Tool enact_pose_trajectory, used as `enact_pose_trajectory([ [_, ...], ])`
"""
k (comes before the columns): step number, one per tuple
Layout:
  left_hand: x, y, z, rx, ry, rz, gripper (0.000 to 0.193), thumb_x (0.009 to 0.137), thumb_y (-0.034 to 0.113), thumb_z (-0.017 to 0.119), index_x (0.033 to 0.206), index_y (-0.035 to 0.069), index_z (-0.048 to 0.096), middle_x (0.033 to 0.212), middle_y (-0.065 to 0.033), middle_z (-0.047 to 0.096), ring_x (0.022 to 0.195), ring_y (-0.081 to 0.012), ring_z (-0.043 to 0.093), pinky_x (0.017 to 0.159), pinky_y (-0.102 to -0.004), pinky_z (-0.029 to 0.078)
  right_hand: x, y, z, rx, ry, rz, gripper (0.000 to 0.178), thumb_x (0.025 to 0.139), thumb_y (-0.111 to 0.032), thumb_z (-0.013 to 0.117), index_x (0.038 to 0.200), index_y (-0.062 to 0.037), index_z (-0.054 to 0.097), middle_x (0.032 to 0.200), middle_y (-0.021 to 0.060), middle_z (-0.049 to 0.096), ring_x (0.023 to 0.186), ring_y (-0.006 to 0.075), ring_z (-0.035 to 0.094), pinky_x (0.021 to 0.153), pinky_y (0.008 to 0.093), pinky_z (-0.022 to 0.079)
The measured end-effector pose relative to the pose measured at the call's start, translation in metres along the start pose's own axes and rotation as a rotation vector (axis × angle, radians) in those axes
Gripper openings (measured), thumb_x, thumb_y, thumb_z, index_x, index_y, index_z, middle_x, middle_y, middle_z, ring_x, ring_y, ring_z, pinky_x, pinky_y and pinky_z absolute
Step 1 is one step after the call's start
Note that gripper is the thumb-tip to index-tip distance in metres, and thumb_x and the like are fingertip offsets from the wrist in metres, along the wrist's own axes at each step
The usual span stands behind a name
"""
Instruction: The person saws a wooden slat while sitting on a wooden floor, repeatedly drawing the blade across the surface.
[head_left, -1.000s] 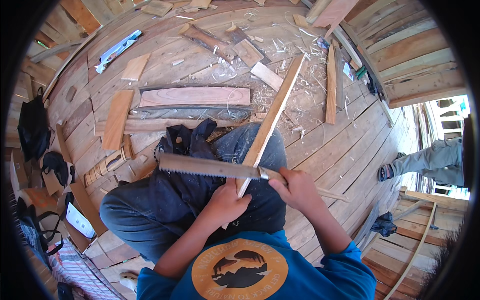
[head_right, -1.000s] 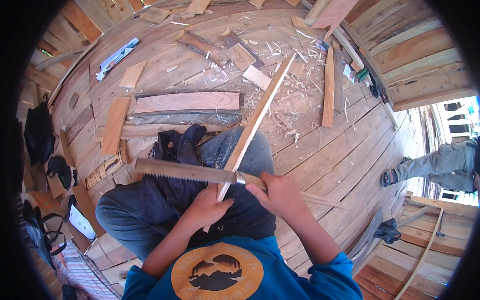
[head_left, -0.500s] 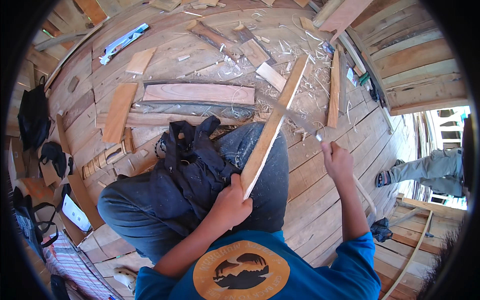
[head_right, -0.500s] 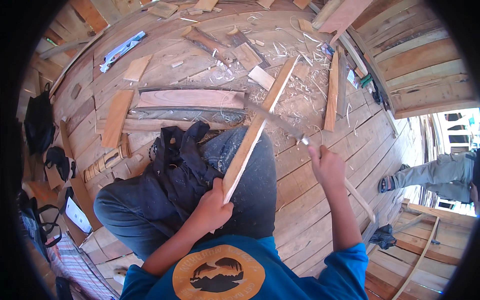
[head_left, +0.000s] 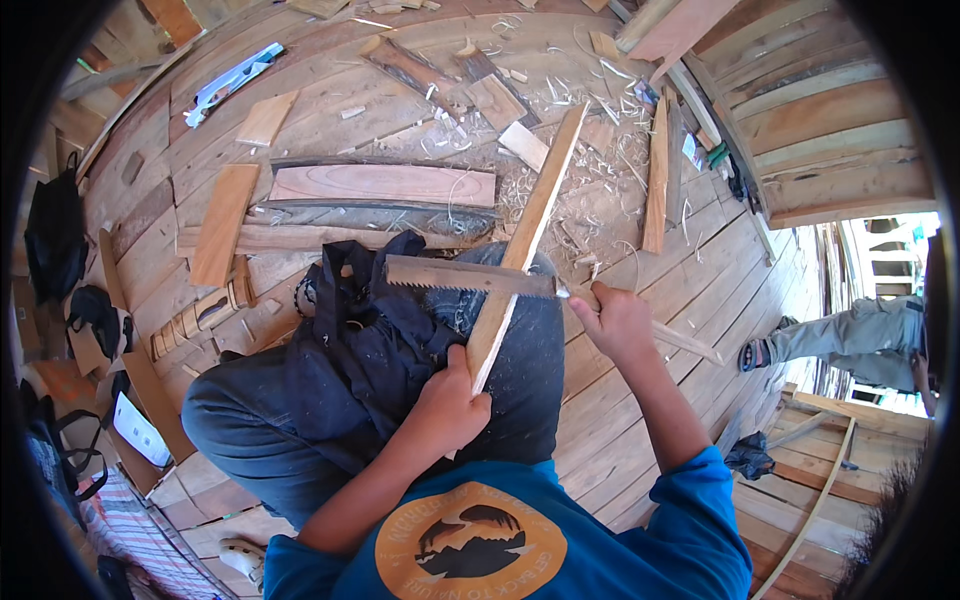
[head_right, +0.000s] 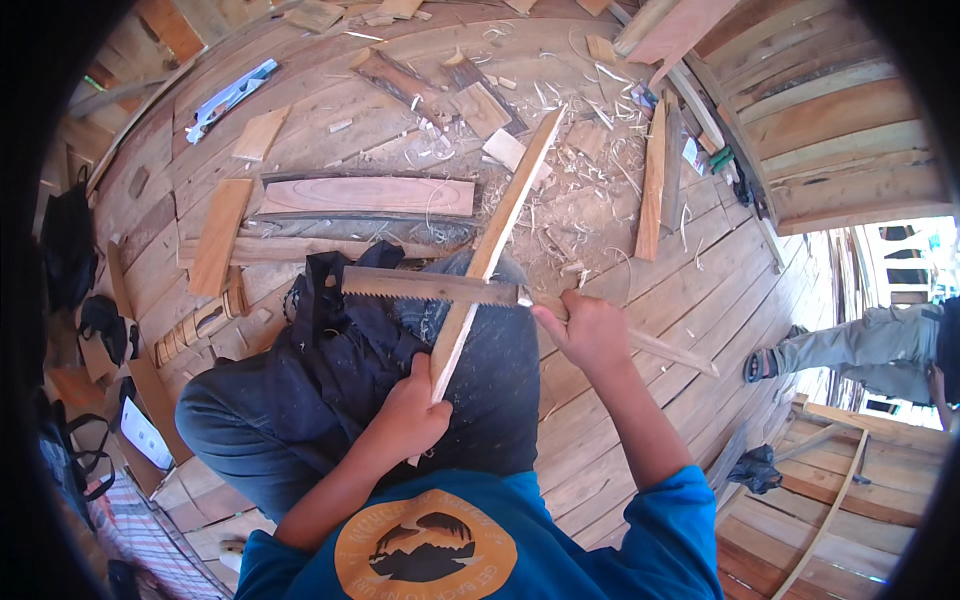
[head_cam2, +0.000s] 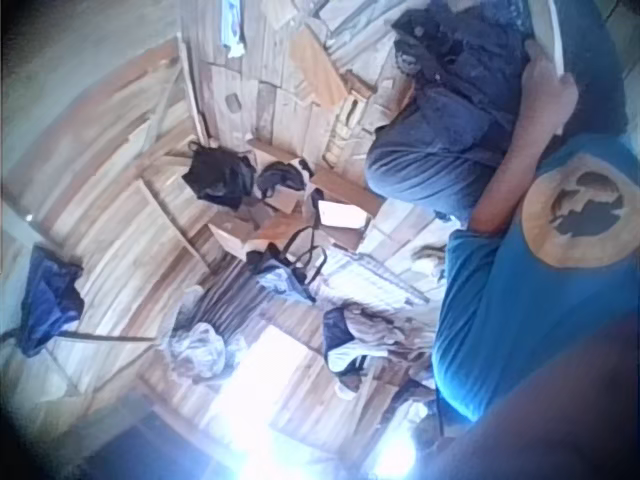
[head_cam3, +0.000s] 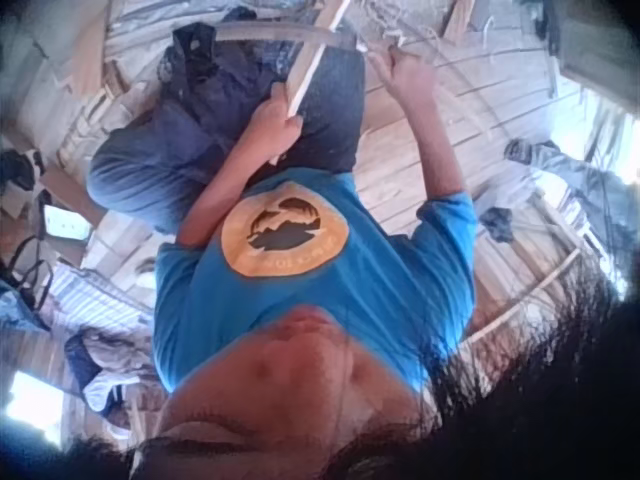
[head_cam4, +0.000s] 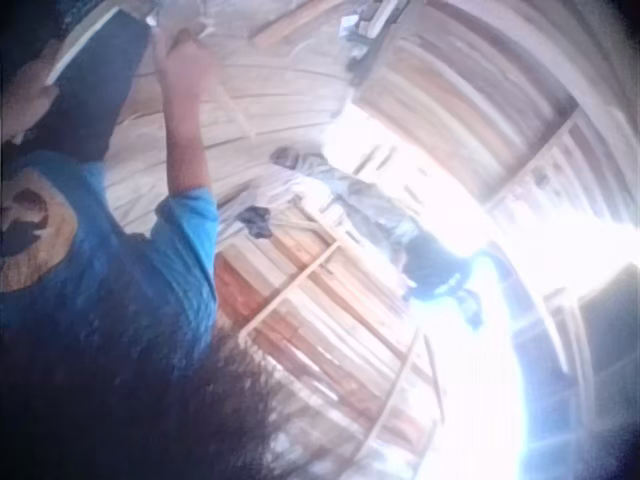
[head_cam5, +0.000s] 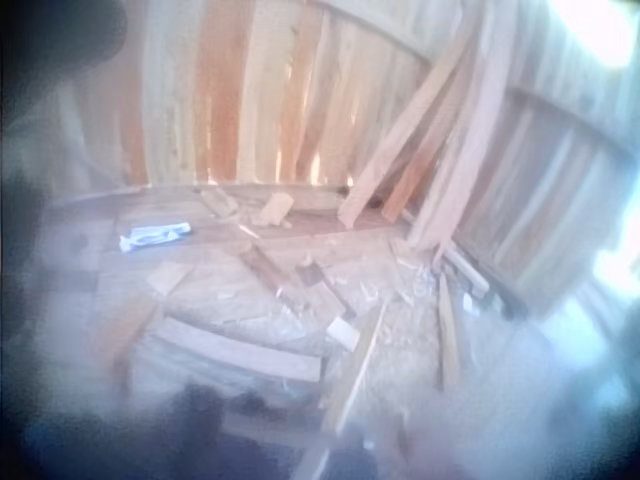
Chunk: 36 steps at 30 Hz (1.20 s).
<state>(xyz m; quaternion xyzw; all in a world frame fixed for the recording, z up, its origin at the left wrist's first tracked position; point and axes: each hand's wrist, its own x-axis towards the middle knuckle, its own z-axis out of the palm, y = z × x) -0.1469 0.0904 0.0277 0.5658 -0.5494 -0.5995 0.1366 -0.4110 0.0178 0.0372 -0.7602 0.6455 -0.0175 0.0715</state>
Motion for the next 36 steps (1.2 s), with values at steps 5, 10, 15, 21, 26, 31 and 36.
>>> enact_pose_trajectory([
  [5,-0.004,-0.001,0.002,0.030,-0.033,0.014,0.041,0.077,0.007,0.054,0.110,-0.009,0.034,0.087,-0.0385,0.057,0.085,-0.0519,0.059,0.078,-0.0521,0.049,-0.010,-0.027,-0.005,0.037,-0.064,-0.056,0.058,0.084,-0.061,0.054,0.069,-0.0047,0.056,0.060,0.0159,0.059,0.057,0.0357,0.062,0.052,0.0452,0.048],
  [10,-0.003,-0.003,0.002,0.021,0.017,0.041,0.038,0.077,0.005,0.051,0.109,-0.006,0.034,0.083,-0.0376,0.057,0.082,-0.0520,0.059,0.075,-0.0508,0.049,0.016,-0.008,0.012,0.031,0.006,-0.087,0.059,0.084,-0.061,0.054,0.071,-0.0041,0.057,0.059,0.0166,0.059,0.057,0.0364,0.062,0.053,0.0454,0.049],
  [15,-0.005,-0.005,-0.004,-0.057,-0.051,-0.013,0.042,0.077,0.006,0.053,0.111,-0.009,0.034,0.087,-0.0393,0.057,0.086,-0.0522,0.058,0.077,-0.0523,0.049,-0.006,-0.034,0.001,0.029,-0.075,-0.160,0.059,0.084,-0.062,0.054,0.070,-0.0042,0.057,0.056,0.0153,0.057,0.054,0.0349,0.060,0.050,0.0441,0.048],
  [21,-0.001,-0.003,-0.004,-0.076,-0.038,0.026,0.041,0.077,0.005,0.053,0.110,-0.009,0.034,0.084,-0.0390,0.057,0.084,-0.0529,0.058,0.076,-0.0529,0.048,0.020,0.020,-0.003,-0.114,0.040,-0.137,0.058,0.085,-0.062,0.053,0.071,-0.0057,0.057,0.055,0.0138,0.057,0.051,0.0318,0.060,0.047,0.0416,0.047],
  [26,-0.002,-0.013,0.003,-0.101,-0.003,0.029,0.038,0.077,0.003,0.051,0.110,-0.006,0.034,0.080,-0.0350,0.058,0.077,-0.0498,0.061,0.069,-0.0497,0.050,0.003,-0.026,0.003,-0.036,-0.039,-0.200,0.059,0.084,-0.063,0.053,0.072,-0.0055,0.057,0.056,0.0139,0.058,0.054,0.0332,0.062,0.048,0.0421,0.047],
  [31,0.000,-0.007,0.001,-0.072,-0.017,0.033,0.043,0.077,0.003,0.050,0.115,-0.006,0.033,0.080,-0.0357,0.057,0.076,-0.0496,0.061,0.069,-0.0489,0.051,0.030,0.010,0.012,-0.070,0.003,-0.112,0.058,0.085,-0.061,0.053,0.074,-0.0046,0.057,0.058,0.0154,0.058,0.056,0.0349,0.061,0.051,0.0438,0.048],
  [36,-0.001,-0.005,-0.002,-0.133,-0.044,-0.015,0.038,0.077,0.002,0.050,0.110,-0.005,0.034,0.078,-0.0356,0.057,0.074,-0.0499,0.061,0.066,-0.0498,0.050,0.015,-0.011,0.010,-0.062,-0.028,-0.079,0.057,0.085,-0.060,0.054,0.071,-0.0054,0.056,0.057,0.0145,0.058,0.055,0.0330,0.062,0.049,0.0434,0.048],
])
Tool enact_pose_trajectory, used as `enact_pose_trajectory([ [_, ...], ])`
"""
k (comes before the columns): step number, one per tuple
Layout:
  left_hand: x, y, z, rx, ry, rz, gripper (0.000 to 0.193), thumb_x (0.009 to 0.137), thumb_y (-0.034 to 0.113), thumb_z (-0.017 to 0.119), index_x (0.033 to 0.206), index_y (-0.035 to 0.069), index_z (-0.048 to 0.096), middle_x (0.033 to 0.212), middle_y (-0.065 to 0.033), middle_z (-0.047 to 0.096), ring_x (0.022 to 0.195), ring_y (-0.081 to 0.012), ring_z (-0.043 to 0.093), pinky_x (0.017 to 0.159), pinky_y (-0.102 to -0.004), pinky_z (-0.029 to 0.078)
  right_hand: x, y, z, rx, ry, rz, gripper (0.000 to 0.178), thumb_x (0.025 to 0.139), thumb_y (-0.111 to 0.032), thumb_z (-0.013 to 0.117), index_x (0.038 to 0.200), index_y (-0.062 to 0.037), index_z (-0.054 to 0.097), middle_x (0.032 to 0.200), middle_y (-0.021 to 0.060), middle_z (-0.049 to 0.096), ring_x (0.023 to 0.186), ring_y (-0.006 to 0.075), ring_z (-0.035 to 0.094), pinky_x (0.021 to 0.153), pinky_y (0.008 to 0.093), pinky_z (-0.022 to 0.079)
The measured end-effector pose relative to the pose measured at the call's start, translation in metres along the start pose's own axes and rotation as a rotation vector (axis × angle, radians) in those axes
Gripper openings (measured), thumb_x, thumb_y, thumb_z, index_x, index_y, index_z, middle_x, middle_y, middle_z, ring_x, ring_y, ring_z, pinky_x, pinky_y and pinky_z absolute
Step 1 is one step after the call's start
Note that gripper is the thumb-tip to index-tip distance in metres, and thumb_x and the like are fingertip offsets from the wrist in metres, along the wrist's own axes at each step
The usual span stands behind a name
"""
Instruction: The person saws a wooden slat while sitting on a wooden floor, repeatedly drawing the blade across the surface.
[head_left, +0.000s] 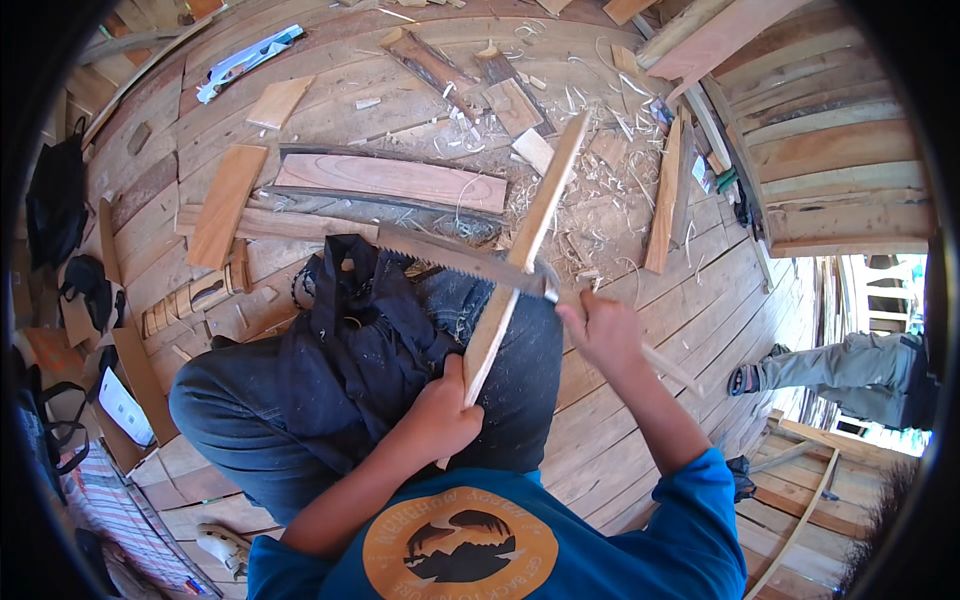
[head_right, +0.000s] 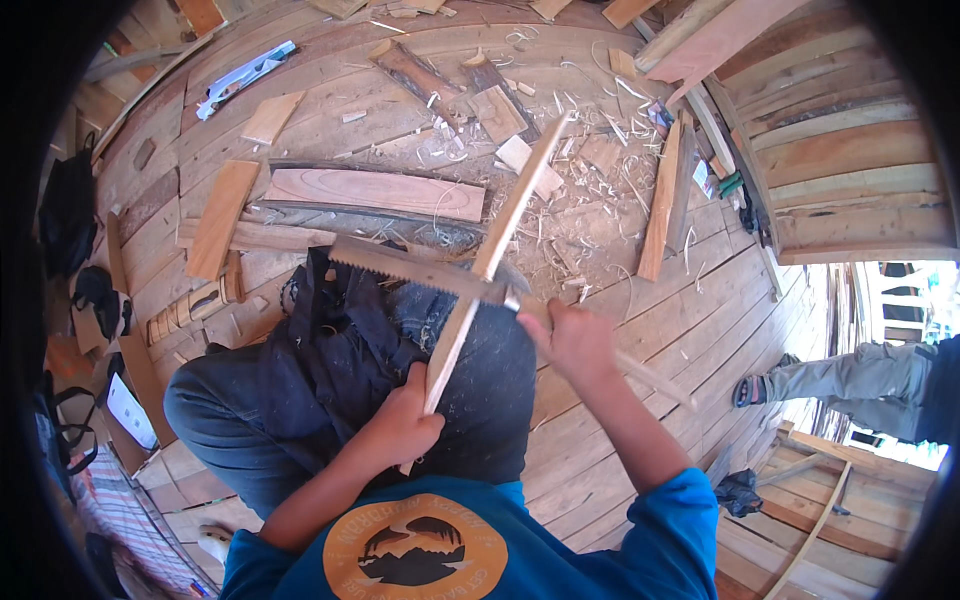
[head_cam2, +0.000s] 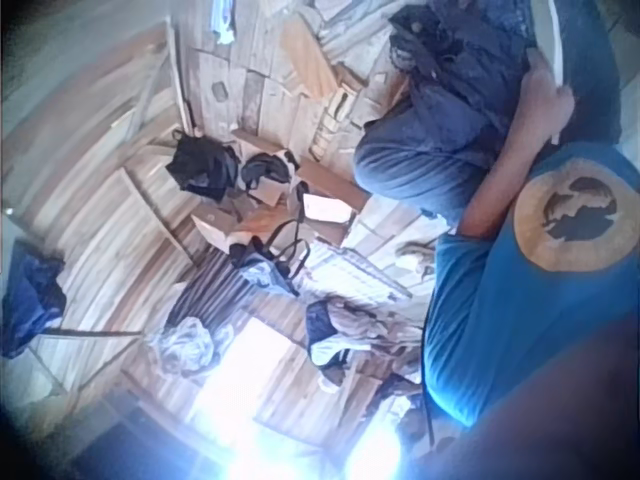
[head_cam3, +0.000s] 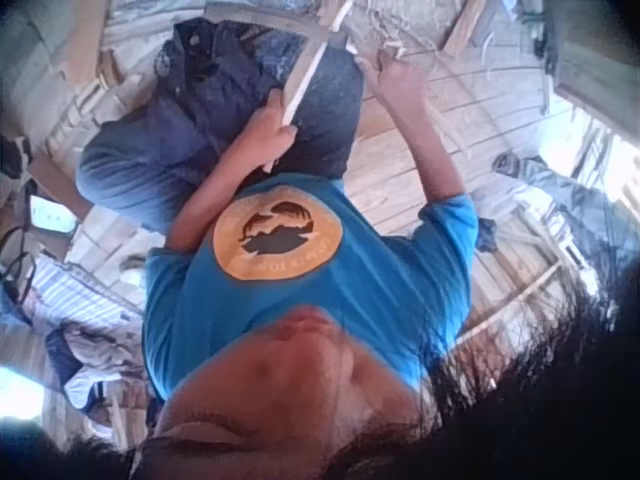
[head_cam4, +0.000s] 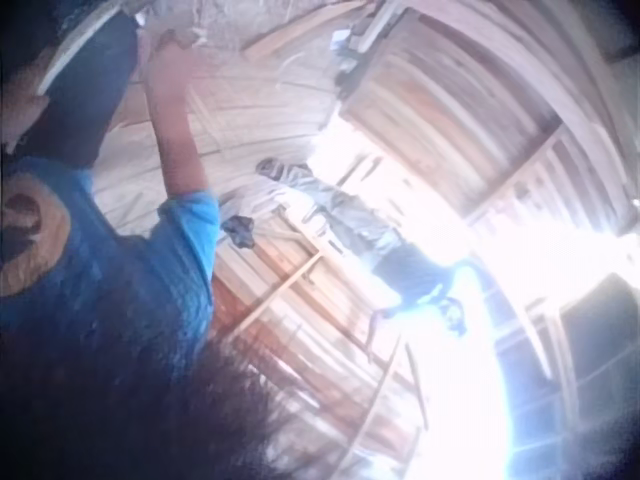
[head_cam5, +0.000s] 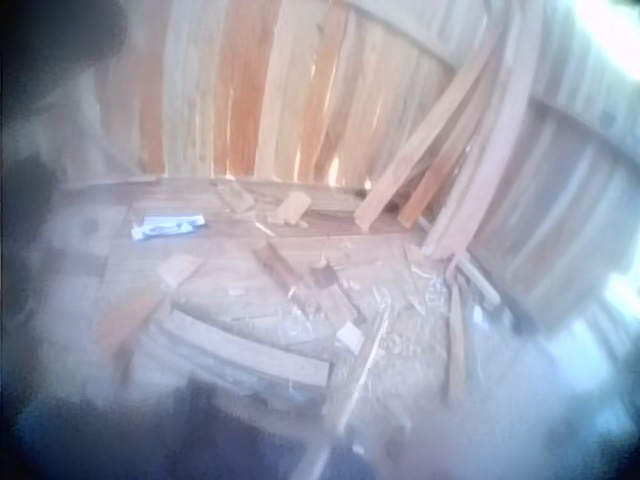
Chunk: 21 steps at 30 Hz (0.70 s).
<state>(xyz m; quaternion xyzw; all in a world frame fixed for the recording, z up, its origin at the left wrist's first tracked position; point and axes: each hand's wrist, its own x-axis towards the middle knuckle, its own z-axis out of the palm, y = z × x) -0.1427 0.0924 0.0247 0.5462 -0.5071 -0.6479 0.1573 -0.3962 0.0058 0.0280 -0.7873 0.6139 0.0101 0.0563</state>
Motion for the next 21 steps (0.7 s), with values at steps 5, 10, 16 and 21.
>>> enact_pose_trajectory([
  [5,0.001,-0.009,0.007,0.095,0.082,0.123,0.038,0.077,0.002,0.050,0.110,-0.006,0.033,0.076,-0.0343,0.057,0.067,-0.0471,0.062,0.061,-0.0476,0.051,0.010,0.012,0.001,0.009,0.055,-0.079,0.055,0.087,-0.058,0.053,0.071,-0.0055,0.056,0.057,0.0147,0.058,0.055,0.0325,0.062,0.049,0.0427,0.048],
  [10,0.002,0.001,0.000,-0.045,-0.018,-0.055,0.039,0.077,0.002,0.050,0.112,-0.004,0.034,0.076,-0.0327,0.057,0.072,-0.0488,0.061,0.064,-0.0478,0.051,0.016,-0.004,-0.005,-0.005,0.041,-0.068,0.054,0.087,-0.059,0.053,0.073,-0.0062,0.056,0.056,0.0134,0.057,0.051,0.0313,0.061,0.048,0.0415,0.048],
  [16,-0.001,-0.006,0.003,0.040,0.030,0.019,0.041,0.076,0.001,0.050,0.114,-0.005,0.033,0.078,-0.0328,0.057,0.073,-0.0469,0.062,0.065,-0.0466,0.051,0.001,-0.004,-0.002,-0.010,-0.017,-0.174,0.054,0.088,-0.058,0.052,0.075,-0.0056,0.056,0.059,0.0135,0.059,0.052,0.0308,0.061,0.049,0.0417,0.048],
  [21,0.005,-0.001,0.001,-0.014,-0.009,-0.004,0.043,0.076,0.001,0.050,0.115,-0.006,0.033,0.078,-0.0322,0.057,0.071,-0.0465,0.063,0.064,-0.0467,0.051,0.027,0.037,-0.005,-0.095,-0.023,-0.046,0.053,0.089,-0.056,0.051,0.077,-0.0045,0.054,0.062,0.0153,0.058,0.059,0.0337,0.062,0.054,0.0435,0.049],
])
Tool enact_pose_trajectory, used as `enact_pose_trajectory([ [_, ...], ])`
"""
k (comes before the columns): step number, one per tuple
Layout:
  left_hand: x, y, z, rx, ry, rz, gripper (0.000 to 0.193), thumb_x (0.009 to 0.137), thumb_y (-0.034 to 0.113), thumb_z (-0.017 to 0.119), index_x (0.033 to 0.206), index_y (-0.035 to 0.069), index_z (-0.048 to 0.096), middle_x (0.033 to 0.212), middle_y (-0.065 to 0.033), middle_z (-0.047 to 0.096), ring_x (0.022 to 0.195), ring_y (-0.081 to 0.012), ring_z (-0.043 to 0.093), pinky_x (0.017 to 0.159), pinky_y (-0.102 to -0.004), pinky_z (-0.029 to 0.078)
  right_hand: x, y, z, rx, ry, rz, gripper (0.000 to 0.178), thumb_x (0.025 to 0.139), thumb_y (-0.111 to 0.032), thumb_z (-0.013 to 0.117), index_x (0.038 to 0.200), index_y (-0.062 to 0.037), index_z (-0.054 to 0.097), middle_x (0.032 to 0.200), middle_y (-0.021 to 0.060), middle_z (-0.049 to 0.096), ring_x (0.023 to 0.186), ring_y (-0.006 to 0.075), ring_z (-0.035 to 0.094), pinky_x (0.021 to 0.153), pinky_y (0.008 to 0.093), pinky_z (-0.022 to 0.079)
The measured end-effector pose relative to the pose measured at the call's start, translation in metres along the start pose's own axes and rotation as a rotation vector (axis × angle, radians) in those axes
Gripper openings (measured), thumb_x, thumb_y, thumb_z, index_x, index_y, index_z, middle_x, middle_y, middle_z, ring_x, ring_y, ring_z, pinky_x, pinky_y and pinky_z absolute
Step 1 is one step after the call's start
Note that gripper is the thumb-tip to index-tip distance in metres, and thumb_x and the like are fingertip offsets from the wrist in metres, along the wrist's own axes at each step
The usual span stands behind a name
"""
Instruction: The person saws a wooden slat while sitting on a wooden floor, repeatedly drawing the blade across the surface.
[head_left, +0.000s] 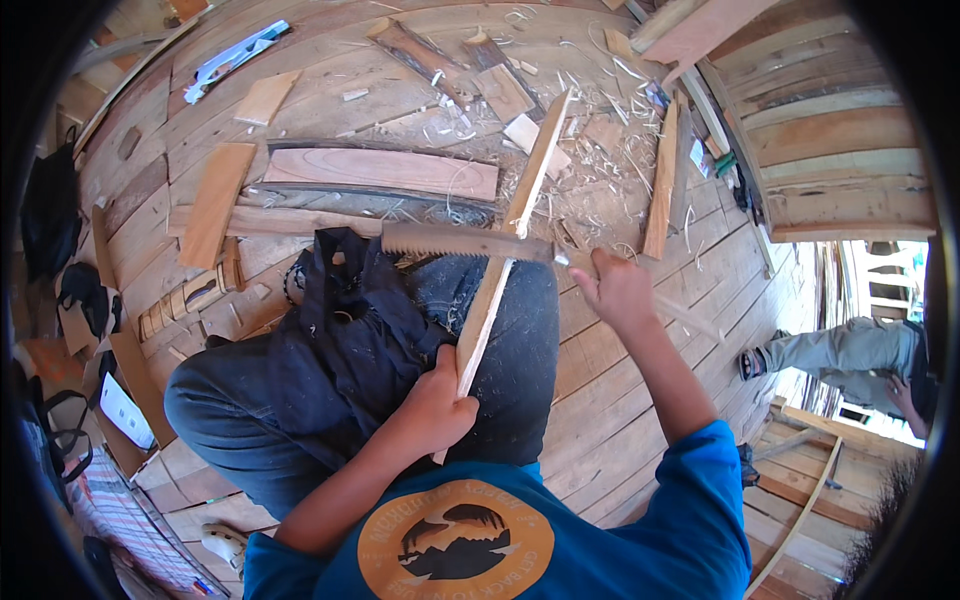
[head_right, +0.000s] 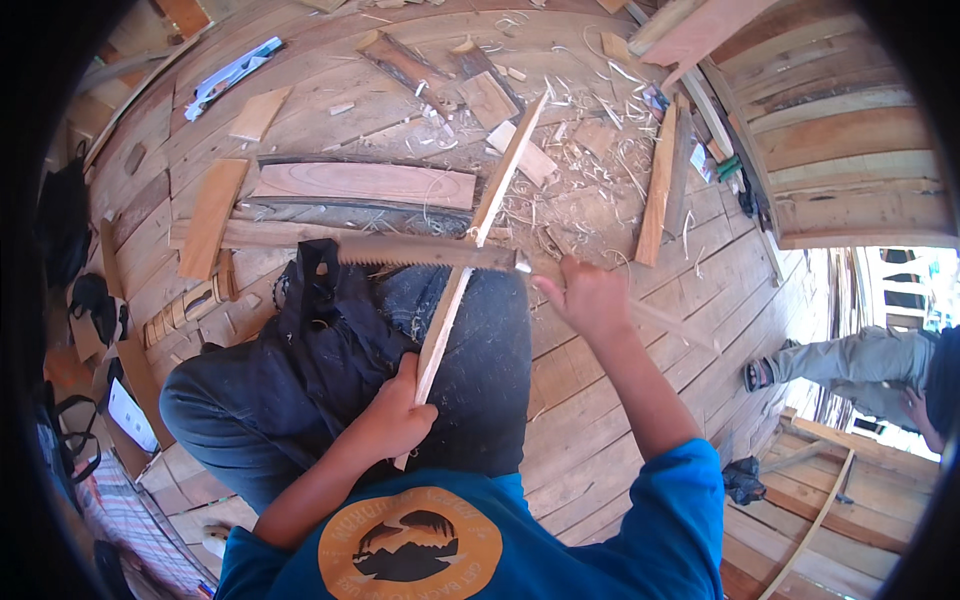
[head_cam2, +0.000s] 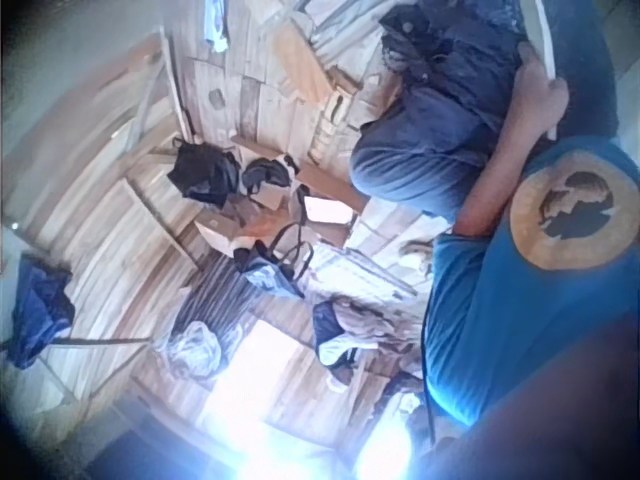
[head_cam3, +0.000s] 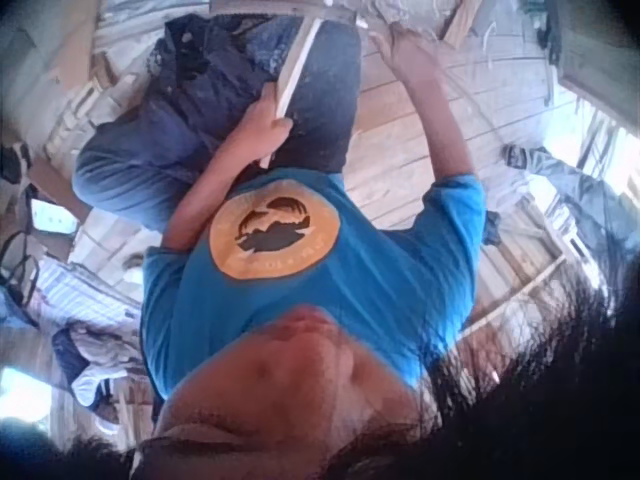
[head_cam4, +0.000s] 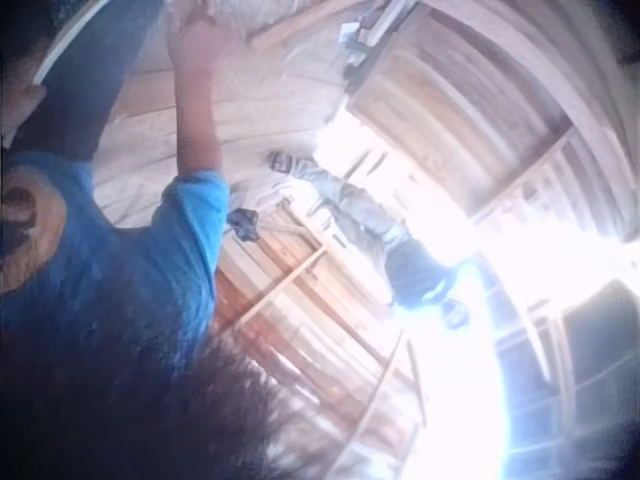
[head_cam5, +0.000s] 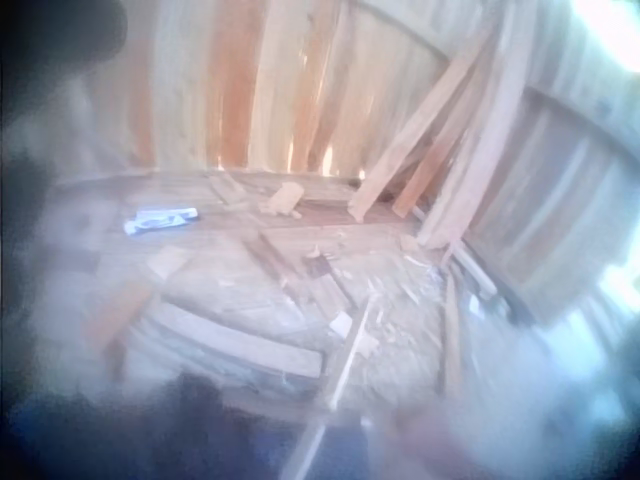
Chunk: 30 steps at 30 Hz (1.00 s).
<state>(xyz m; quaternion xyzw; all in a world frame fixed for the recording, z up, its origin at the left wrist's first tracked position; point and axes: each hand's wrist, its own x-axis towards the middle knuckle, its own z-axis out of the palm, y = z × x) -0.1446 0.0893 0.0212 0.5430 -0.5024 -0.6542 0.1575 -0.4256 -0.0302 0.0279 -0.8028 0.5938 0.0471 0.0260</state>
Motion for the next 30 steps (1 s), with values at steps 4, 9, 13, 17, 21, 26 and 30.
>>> enact_pose_trajectory([
  [4,-0.002,-0.004,0.001,-0.015,-0.008,-0.029,0.042,0.076,0.001,0.049,0.114,-0.006,0.033,0.077,-0.0309,0.057,0.067,-0.0438,0.064,0.060,-0.0460,0.051,-0.019,-0.045,0.006,0.027,0.016,-0.146,0.056,0.089,-0.062,0.046,0.077,-0.0078,0.057,0.056,0.0089,0.059,0.051,0.0262,0.062,0.046,0.0404,0.048],
  [9,-0.004,0.002,0.002,0.016,-0.016,-0.009,0.041,0.076,0.000,0.049,0.114,-0.005,0.034,0.077,-0.0303,0.057,0.068,-0.0431,0.064,0.062,-0.0462,0.051,0.011,0.019,0.013,-0.111,0.019,0.037,0.057,0.089,-0.064,0.045,0.080,-0.0089,0.058,0.058,0.0089,0.060,0.052,0.0252,0.062,0.047,0.0397,0.049],
  [13,-0.001,-0.004,0.002,0.005,0.007,0.008,0.042,0.076,0.000,0.049,0.114,-0.005,0.035,0.077,-0.0305,0.057,0.071,-0.0448,0.063,0.065,-0.0464,0.050,0.009,-0.008,0.007,-0.047,-0.035,-0.047,0.057,0.089,-0.064,0.045,0.080,-0.0090,0.058,0.059,0.0087,0.060,0.050,0.0241,0.061,0.046,0.0385,0.049],
  [17,-0.003,-0.005,0.002,-0.016,0.005,-0.016,0.042,0.076,0.000,0.049,0.114,-0.005,0.034,0.078,-0.0303,0.057,0.072,-0.0452,0.063,0.066,-0.0465,0.050,-0.007,-0.042,0.005,0.048,0.004,-0.246,0.056,0.089,-0.062,0.046,0.078,-0.0090,0.058,0.058,0.0089,0.060,0.050,0.0249,0.062,0.046,0.0389,0.049],
  [21,-0.001,0.006,0.001,0.003,-0.030,-0.059,0.042,0.075,0.000,0.050,0.114,-0.003,0.034,0.077,-0.0289,0.056,0.069,-0.0424,0.064,0.064,-0.0457,0.050,0.022,0.023,0.016,-0.004,0.066,-0.006,0.054,0.090,-0.059,0.048,0.077,-0.0073,0.056,0.058,0.0123,0.056,0.051,0.0299,0.059,0.049,0.0427,0.047],
  [26,-0.001,-0.002,0.000,-0.045,-0.006,-0.035,0.042,0.075,0.000,0.050,0.113,-0.002,0.034,0.074,-0.0252,0.055,0.062,-0.0371,0.063,0.056,-0.0439,0.050,0.019,-0.018,0.008,0.072,0.025,-0.144,0.056,0.088,-0.061,0.048,0.076,-0.0079,0.057,0.058,0.0099,0.058,0.051,0.0266,0.061,0.047,0.0396,0.048],
  [30,-0.003,-0.003,0.002,-0.046,0.020,0.003,0.041,0.074,-0.001,0.050,0.113,-0.002,0.035,0.073,-0.0225,0.054,0.061,-0.0349,0.062,0.056,-0.0423,0.048,0.012,-0.025,0.011,0.117,-0.011,-0.351,0.057,0.090,-0.062,0.045,0.078,-0.0075,0.058,0.058,0.0088,0.059,0.053,0.0255,0.062,0.047,0.0387,0.049],
])
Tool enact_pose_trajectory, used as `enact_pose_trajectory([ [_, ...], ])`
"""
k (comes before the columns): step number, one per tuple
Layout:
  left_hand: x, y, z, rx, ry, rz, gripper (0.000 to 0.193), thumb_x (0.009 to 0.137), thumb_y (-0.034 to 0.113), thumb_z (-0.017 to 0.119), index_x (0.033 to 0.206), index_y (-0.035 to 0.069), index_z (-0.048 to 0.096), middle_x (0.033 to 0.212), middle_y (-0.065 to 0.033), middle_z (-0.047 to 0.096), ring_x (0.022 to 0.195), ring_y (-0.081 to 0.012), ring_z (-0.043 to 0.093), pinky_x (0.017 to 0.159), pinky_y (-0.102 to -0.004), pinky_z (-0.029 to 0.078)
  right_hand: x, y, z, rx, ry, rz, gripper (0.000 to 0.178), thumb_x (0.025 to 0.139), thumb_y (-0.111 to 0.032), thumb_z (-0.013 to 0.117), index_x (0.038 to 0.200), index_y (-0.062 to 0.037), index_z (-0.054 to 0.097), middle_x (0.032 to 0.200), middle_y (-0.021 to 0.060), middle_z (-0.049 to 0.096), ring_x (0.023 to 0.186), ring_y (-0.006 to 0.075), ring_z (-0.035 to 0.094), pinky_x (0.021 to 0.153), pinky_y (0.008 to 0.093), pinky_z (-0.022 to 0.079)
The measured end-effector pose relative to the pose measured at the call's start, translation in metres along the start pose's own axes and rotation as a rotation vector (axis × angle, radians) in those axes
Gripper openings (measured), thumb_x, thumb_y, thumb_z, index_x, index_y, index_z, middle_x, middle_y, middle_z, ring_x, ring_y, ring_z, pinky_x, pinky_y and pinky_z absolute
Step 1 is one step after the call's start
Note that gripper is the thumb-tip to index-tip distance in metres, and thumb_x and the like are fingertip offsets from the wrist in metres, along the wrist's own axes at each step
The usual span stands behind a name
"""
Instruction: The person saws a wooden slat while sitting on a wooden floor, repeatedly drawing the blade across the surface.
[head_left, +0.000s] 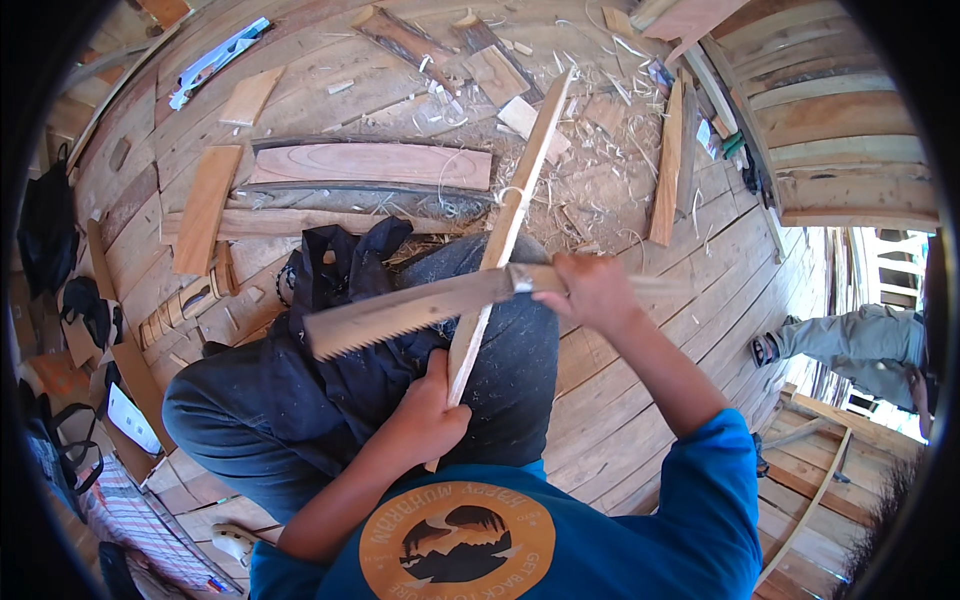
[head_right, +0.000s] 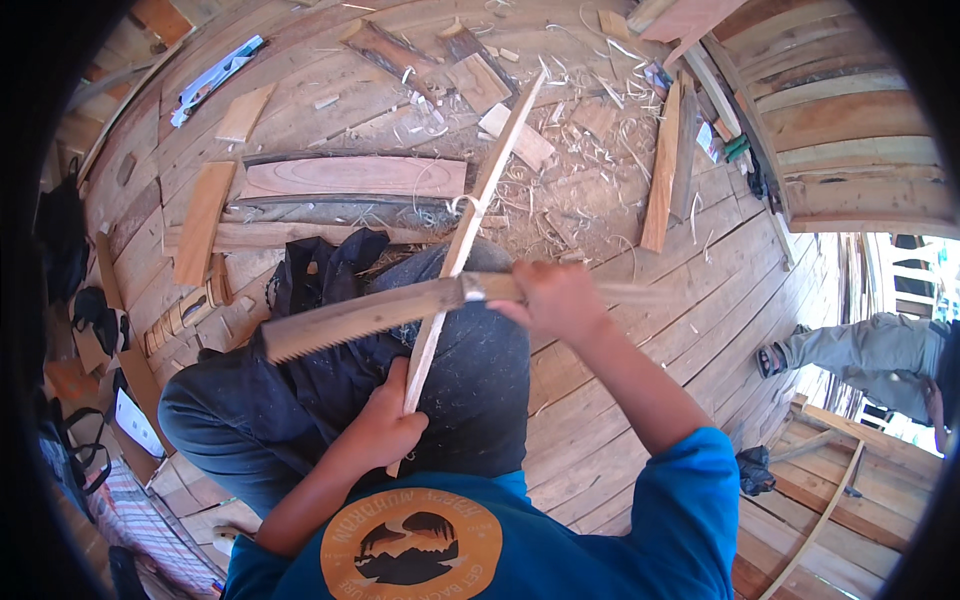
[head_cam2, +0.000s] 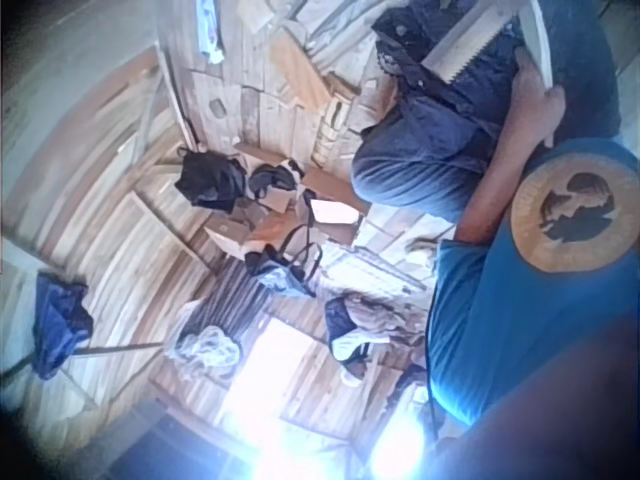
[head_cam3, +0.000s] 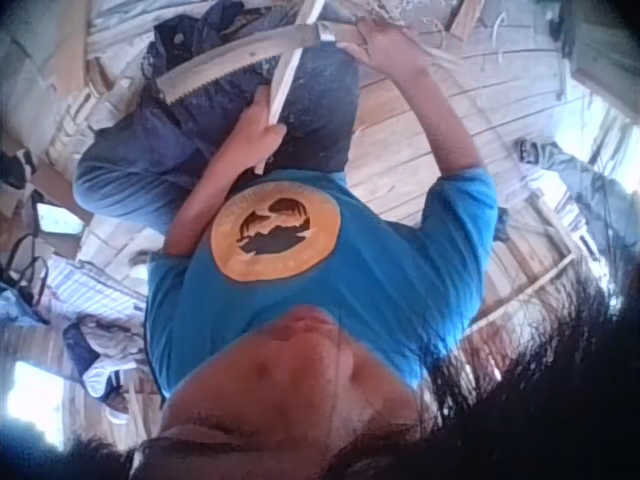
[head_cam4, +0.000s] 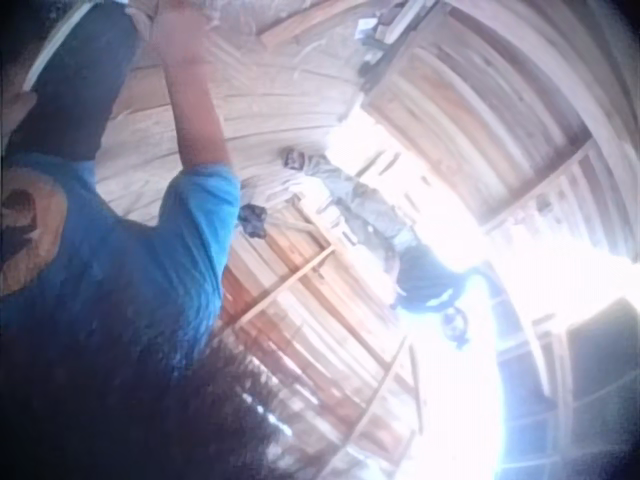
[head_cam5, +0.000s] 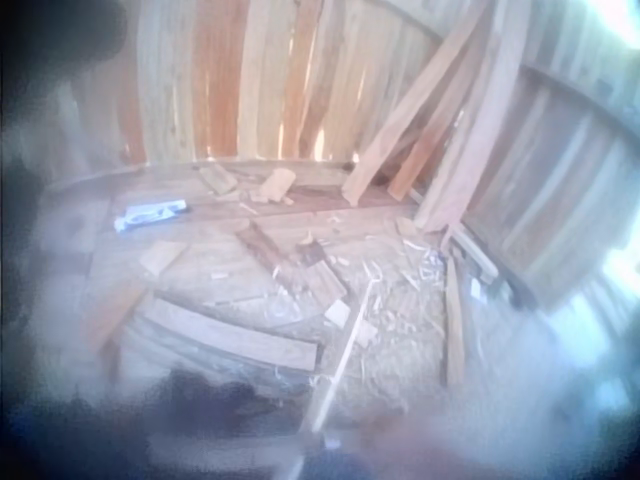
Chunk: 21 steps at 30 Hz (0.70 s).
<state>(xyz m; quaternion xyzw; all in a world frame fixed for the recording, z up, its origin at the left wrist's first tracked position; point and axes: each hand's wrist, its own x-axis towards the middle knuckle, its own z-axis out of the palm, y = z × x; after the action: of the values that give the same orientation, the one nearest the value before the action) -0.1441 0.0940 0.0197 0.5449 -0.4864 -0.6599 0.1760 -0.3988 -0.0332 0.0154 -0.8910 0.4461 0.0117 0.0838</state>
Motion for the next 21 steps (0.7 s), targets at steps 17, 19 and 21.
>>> enact_pose_trajectory([
  [17,0.002,0.007,-0.004,0.033,-0.047,-0.075,0.047,0.075,-0.001,0.050,0.119,-0.001,0.033,0.074,-0.0260,0.056,0.064,-0.0376,0.064,0.059,-0.0430,0.050,0.013,0.092,-0.005,-0.271,0.137,0.501,0.054,0.090,-0.060,0.046,0.079,-0.0088,0.058,0.059,0.0091,0.061,0.049,0.0271,0.060,0.045,0.0378,0.047],
  [19,0.001,0.006,-0.001,0.057,-0.057,-0.048,0.048,0.075,-0.001,0.049,0.120,-0.002,0.032,0.073,-0.0256,0.056,0.062,-0.0362,0.064,0.057,-0.0429,0.050,0.010,0.096,-0.014,-0.266,0.146,0.528,0.056,0.090,-0.062,0.045,0.079,-0.0087,0.057,0.060,0.0093,0.061,0.050,0.0273,0.060,0.045,0.0379,0.047],
  [21,0.001,0.007,-0.002,0.013,-0.059,-0.062,0.049,0.075,-0.002,0.049,0.121,-0.001,0.033,0.073,-0.0243,0.056,0.060,-0.0331,0.063,0.056,-0.0419,0.050,0.006,0.064,-0.009,-0.233,0.108,0.308,0.059,0.089,-0.064,0.044,0.078,-0.0076,0.058,0.060,0.0095,0.061,0.053,0.0280,0.062,0.047,0.0391,0.048],
])
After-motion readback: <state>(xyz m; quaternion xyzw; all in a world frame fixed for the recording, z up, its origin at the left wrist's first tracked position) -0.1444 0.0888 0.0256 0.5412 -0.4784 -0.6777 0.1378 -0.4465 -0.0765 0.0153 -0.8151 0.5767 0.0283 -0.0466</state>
